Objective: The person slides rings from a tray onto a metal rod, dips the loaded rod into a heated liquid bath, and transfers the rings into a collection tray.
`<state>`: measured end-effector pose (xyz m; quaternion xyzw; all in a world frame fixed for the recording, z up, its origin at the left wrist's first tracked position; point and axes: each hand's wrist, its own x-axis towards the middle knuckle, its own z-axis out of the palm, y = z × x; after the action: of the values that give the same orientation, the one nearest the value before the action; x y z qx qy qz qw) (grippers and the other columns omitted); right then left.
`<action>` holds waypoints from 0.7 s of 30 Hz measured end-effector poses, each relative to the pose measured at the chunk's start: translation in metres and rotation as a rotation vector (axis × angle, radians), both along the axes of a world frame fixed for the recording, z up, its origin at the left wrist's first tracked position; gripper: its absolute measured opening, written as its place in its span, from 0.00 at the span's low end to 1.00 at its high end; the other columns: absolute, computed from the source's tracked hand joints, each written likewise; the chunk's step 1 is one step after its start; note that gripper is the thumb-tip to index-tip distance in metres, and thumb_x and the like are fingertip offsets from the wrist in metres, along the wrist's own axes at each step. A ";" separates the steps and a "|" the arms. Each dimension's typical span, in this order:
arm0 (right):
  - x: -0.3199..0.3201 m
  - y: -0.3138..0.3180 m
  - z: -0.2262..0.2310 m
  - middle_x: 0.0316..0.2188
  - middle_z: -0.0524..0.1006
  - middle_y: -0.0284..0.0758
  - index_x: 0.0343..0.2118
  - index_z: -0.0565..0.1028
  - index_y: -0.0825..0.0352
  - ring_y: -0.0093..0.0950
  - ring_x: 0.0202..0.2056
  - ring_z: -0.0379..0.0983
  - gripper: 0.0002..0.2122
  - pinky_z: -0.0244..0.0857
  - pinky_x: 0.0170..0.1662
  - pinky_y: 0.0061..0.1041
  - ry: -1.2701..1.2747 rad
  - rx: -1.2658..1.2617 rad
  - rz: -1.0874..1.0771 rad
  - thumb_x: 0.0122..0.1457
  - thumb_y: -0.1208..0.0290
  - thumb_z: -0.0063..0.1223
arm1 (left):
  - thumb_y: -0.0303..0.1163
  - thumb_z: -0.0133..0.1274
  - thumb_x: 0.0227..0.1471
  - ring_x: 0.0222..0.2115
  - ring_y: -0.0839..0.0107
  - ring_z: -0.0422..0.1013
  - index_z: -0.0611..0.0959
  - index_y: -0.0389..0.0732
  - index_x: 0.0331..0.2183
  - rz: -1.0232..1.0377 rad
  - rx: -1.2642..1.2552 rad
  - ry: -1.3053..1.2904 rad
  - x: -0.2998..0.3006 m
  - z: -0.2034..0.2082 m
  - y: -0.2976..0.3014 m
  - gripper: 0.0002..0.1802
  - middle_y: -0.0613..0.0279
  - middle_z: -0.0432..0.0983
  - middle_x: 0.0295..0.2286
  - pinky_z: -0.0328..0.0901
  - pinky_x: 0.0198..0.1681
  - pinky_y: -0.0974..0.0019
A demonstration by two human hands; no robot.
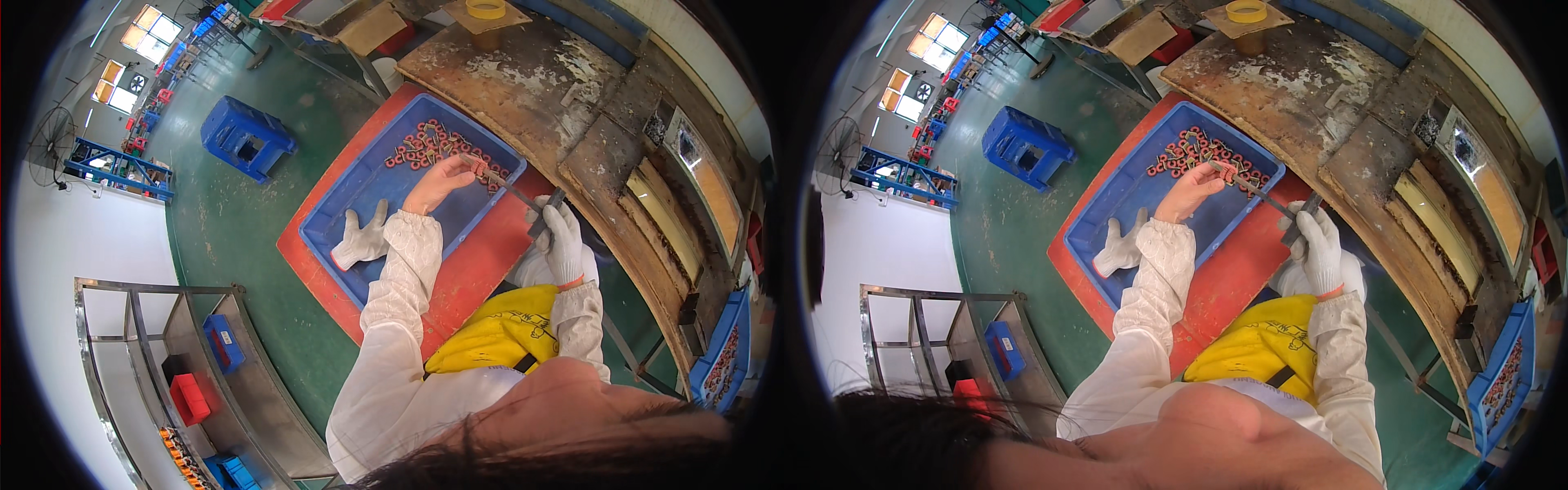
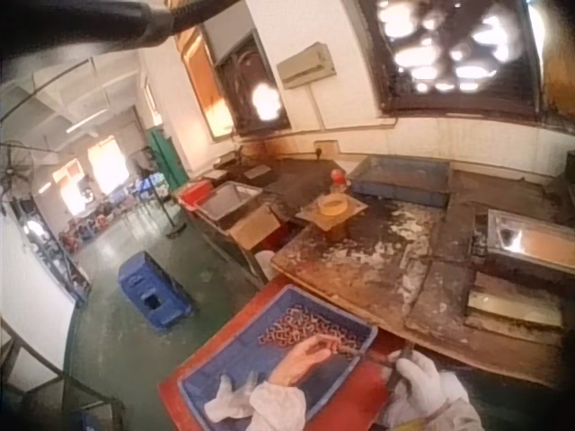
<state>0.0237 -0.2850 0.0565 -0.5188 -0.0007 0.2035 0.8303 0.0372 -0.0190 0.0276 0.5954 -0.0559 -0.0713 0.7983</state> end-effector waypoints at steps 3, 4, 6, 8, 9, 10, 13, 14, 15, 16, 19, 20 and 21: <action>0.001 -0.001 -0.003 0.26 0.75 0.34 0.41 0.69 0.70 0.11 0.12 0.58 0.12 0.51 0.15 0.09 -0.004 -0.001 0.002 0.59 0.67 0.45 | 0.32 0.56 0.49 0.45 0.72 0.65 0.74 0.37 0.44 0.008 0.000 -0.002 -0.001 0.003 -0.002 0.20 0.64 0.71 0.42 0.55 0.53 0.67; 0.001 -0.001 -0.003 0.26 0.75 0.33 0.41 0.69 0.70 0.11 0.12 0.58 0.12 0.51 0.15 0.09 -0.002 -0.001 0.003 0.59 0.67 0.45 | 0.32 0.56 0.49 0.45 0.72 0.65 0.74 0.37 0.44 0.017 0.000 -0.008 -0.002 0.005 -0.003 0.20 0.64 0.71 0.42 0.55 0.53 0.68; 0.001 -0.001 -0.002 0.26 0.75 0.33 0.41 0.69 0.69 0.11 0.12 0.58 0.12 0.51 0.15 0.09 0.000 -0.002 0.005 0.59 0.67 0.45 | 0.32 0.56 0.49 0.45 0.72 0.65 0.74 0.37 0.44 0.019 0.001 -0.024 -0.003 0.011 -0.005 0.20 0.64 0.71 0.42 0.55 0.53 0.68; 0.001 -0.001 -0.001 0.26 0.75 0.33 0.40 0.69 0.69 0.11 0.12 0.58 0.12 0.51 0.15 0.09 -0.001 -0.008 0.001 0.59 0.66 0.46 | 0.32 0.56 0.49 0.45 0.72 0.65 0.74 0.37 0.44 0.021 0.001 -0.039 -0.003 0.010 -0.005 0.20 0.64 0.71 0.42 0.55 0.53 0.68; 0.001 -0.001 -0.001 0.26 0.75 0.33 0.40 0.69 0.69 0.11 0.12 0.58 0.12 0.51 0.15 0.09 -0.002 -0.008 0.001 0.59 0.66 0.46 | 0.32 0.56 0.48 0.45 0.72 0.65 0.74 0.37 0.44 0.015 0.005 -0.018 -0.002 0.006 -0.004 0.20 0.64 0.71 0.42 0.55 0.53 0.68; 0.001 -0.001 -0.002 0.26 0.75 0.33 0.40 0.69 0.69 0.11 0.12 0.58 0.13 0.51 0.15 0.09 -0.006 -0.006 0.004 0.59 0.66 0.46 | 0.32 0.56 0.48 0.45 0.73 0.65 0.74 0.37 0.44 0.010 0.009 0.004 -0.001 0.003 -0.003 0.20 0.64 0.71 0.42 0.55 0.53 0.68; 0.001 -0.002 -0.002 0.26 0.75 0.33 0.41 0.69 0.69 0.11 0.12 0.58 0.13 0.51 0.15 0.09 -0.010 -0.009 0.009 0.58 0.65 0.46 | 0.32 0.56 0.48 0.45 0.73 0.65 0.74 0.37 0.44 0.016 -0.003 0.033 0.000 -0.001 -0.002 0.20 0.64 0.71 0.42 0.55 0.53 0.68; 0.001 -0.002 -0.002 0.26 0.75 0.33 0.41 0.69 0.69 0.11 0.12 0.58 0.13 0.51 0.15 0.09 -0.009 -0.013 0.012 0.58 0.65 0.46 | 0.32 0.56 0.48 0.45 0.73 0.65 0.74 0.37 0.44 0.017 -0.004 0.033 0.000 -0.002 -0.001 0.20 0.64 0.71 0.42 0.55 0.53 0.68; 0.001 -0.001 -0.001 0.26 0.75 0.33 0.41 0.69 0.69 0.11 0.12 0.58 0.13 0.51 0.15 0.09 -0.009 -0.013 0.013 0.58 0.65 0.46 | 0.32 0.56 0.48 0.45 0.73 0.65 0.74 0.37 0.44 0.012 0.001 0.029 0.000 -0.002 -0.001 0.20 0.64 0.71 0.42 0.55 0.53 0.68; 0.001 -0.001 0.000 0.26 0.75 0.33 0.41 0.69 0.69 0.11 0.12 0.58 0.13 0.51 0.15 0.09 -0.009 -0.016 0.014 0.58 0.65 0.46 | 0.31 0.56 0.48 0.45 0.72 0.65 0.74 0.37 0.44 0.008 0.005 0.025 0.000 -0.002 0.000 0.20 0.64 0.71 0.41 0.55 0.53 0.68; 0.001 0.000 0.000 0.26 0.75 0.33 0.40 0.69 0.70 0.11 0.12 0.58 0.13 0.51 0.15 0.09 -0.012 -0.011 0.019 0.58 0.65 0.46 | 0.32 0.56 0.49 0.46 0.73 0.65 0.73 0.38 0.45 0.005 0.008 0.025 -0.001 0.002 0.000 0.21 0.64 0.70 0.43 0.55 0.53 0.68; 0.001 0.000 0.000 0.26 0.75 0.34 0.40 0.69 0.70 0.11 0.12 0.59 0.13 0.52 0.15 0.09 -0.014 -0.005 0.022 0.58 0.65 0.46 | 0.32 0.56 0.49 0.46 0.73 0.65 0.73 0.38 0.45 0.004 0.008 0.022 -0.002 0.005 -0.001 0.21 0.64 0.70 0.43 0.55 0.53 0.68; 0.001 -0.001 0.000 0.26 0.75 0.34 0.40 0.69 0.70 0.11 0.12 0.59 0.13 0.52 0.15 0.09 -0.017 -0.004 0.018 0.58 0.65 0.46 | 0.32 0.55 0.49 0.45 0.73 0.65 0.73 0.38 0.46 -0.003 0.020 -0.021 -0.003 0.011 -0.004 0.21 0.65 0.70 0.43 0.56 0.52 0.69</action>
<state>0.0251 -0.2858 0.0561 -0.5222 -0.0121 0.2063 0.8274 0.0343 -0.0225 0.0384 0.6039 -0.0644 -0.0668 0.7917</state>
